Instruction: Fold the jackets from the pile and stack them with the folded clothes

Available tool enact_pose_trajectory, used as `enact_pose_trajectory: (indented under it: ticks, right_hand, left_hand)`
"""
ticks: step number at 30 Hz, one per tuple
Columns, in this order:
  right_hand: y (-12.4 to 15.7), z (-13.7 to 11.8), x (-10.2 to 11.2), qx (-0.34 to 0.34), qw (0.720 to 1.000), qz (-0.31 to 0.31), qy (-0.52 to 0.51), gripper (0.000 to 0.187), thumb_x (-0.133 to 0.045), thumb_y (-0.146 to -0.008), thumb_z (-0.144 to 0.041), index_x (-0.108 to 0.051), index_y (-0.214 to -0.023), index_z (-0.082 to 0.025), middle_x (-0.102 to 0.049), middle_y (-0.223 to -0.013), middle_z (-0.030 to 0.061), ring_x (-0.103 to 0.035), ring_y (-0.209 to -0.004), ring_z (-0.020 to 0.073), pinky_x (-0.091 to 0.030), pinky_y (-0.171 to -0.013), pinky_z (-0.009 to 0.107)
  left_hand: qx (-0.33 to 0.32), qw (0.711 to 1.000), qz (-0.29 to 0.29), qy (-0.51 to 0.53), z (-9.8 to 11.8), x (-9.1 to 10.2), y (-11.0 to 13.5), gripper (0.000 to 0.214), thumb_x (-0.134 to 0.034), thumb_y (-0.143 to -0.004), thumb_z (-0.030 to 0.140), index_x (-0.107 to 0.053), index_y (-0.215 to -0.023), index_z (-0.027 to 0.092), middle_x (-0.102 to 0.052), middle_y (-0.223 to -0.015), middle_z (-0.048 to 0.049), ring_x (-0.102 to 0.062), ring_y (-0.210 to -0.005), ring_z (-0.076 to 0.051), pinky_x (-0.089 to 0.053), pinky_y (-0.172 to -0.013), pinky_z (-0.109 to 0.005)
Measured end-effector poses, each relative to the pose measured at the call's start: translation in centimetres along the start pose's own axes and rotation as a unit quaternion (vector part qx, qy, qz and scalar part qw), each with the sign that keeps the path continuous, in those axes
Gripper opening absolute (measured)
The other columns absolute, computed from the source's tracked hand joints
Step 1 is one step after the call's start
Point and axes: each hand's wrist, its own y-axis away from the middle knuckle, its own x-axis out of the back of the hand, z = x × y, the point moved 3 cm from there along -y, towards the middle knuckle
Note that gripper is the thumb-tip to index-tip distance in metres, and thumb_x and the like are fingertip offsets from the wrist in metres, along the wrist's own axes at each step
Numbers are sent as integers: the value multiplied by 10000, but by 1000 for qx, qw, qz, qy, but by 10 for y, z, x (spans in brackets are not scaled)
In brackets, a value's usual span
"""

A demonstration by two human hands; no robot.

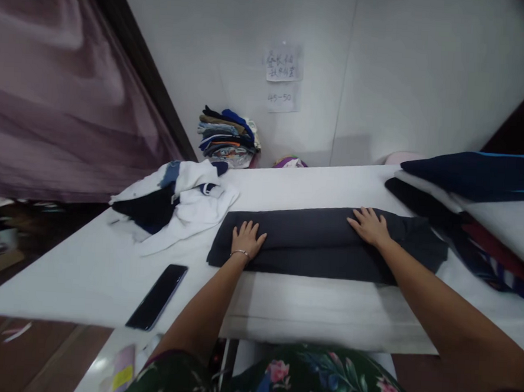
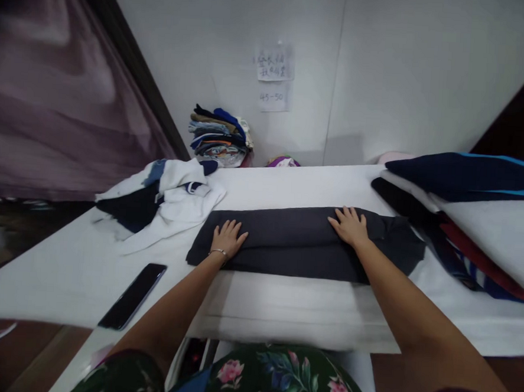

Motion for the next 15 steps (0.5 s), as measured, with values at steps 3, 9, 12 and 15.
enact_pose_trajectory:
  ticks: [3, 9, 12, 15]
  right_hand:
    - [12, -2, -16, 7, 1000, -3, 9, 655, -212, -908, -562, -379, -1429, -201, -342, -1502, 107, -261, -1386, 301, -181, -1100, 563]
    - [6, 2, -20, 15, 1000, -8, -7, 632, -270, -892, -540, -434, -1397, -198, -387, -1469, 143, -314, -1353, 349, -209, -1061, 631]
    - [13, -11, -20, 60, 998, 20, -14, 612, -250, -895, -552, -440, -1389, -245, -373, -1482, 117, -280, -1371, 346, -218, -1049, 650]
    - [29, -26, -28, 89, 996, 15, -23, 609, -210, -911, -522, -401, -1416, -241, -365, -1492, 93, -275, -1384, 292, -241, -1080, 583]
  left_hand:
    - [0, 1000, 0, 8, 1, 1, 2, 625, -265, -922, 568, -416, -1417, 218, -333, -1513, -80, -207, -1413, -268, -115, -1141, -509]
    - [1, 1000, -6, 31, 1, 0, 6, 647, -246, -915, 591, -398, -1428, 228, -320, -1520, -71, -182, -1421, -268, -93, -1149, -505]
    - [1, 999, -8, 35, 0, -1, 6, 652, -246, -910, 602, -399, -1427, 236, -316, -1523, -66, -179, -1422, -263, -90, -1152, -497]
    - [-2, 999, -2, 40, 1, -1, 6, 660, -241, -907, 612, -404, -1423, 235, -322, -1520, -66, -180, -1422, -262, -92, -1153, -494]
